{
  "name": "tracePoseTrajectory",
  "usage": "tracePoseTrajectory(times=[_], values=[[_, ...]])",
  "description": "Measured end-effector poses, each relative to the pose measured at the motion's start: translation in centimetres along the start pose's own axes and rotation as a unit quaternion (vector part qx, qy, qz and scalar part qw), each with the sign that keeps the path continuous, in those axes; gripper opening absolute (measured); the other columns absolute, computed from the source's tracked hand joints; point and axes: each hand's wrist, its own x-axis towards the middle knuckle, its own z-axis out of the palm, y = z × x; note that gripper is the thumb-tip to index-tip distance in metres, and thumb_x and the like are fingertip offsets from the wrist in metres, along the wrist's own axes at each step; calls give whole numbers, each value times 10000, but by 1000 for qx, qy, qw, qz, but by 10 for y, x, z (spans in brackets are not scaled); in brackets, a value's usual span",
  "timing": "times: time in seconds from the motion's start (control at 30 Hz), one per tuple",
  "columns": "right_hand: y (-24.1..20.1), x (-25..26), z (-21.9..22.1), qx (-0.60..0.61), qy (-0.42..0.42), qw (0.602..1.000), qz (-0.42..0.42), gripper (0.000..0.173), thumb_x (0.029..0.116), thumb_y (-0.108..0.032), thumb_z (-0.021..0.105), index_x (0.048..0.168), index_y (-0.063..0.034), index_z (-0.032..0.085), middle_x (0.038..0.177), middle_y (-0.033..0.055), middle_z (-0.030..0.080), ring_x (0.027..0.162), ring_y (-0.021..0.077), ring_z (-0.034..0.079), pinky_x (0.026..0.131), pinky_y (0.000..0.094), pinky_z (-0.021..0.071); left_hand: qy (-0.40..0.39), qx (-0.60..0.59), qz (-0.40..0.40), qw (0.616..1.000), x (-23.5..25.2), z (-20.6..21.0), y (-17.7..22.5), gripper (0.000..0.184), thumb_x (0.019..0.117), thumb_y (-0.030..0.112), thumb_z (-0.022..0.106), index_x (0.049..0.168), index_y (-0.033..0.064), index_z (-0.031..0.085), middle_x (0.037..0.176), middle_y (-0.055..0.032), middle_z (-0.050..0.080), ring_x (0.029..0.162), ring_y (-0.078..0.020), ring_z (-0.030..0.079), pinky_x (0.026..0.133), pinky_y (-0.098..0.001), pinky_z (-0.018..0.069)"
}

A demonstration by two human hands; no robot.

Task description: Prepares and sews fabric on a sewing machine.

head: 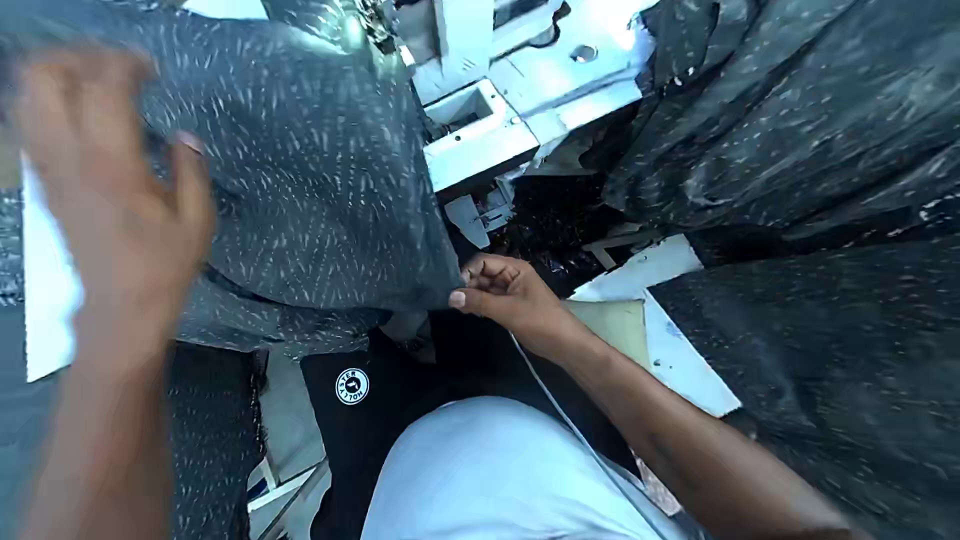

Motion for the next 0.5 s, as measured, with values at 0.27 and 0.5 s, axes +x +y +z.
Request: tracePoseTrajectory(times=[0.27, 0.5], values=[[4, -3, -10, -33, 38, 998, -33, 59, 945, -70, 703, 965, -22, 676, 753, 11, 663, 642, 38, 591, 600, 195, 508, -13, -367, -16, 930, -124, 106, 139, 324, 974, 288, 699, 1197, 55, 665, 1113, -51, 669, 947, -119, 670, 815, -306, 604], [12, -1, 3, 2, 61, 997, -54, 81, 880, -3, 754, 937, -12, 697, 785, 31, 691, 667, 54, 631, 631, 201, 549, -103, -471, -156, 862, -112, 101, 162, 537, 873, 514, 773, 1204, 121, 614, 1079, -14, 673, 936, -124, 701, 703, -296, 638]])
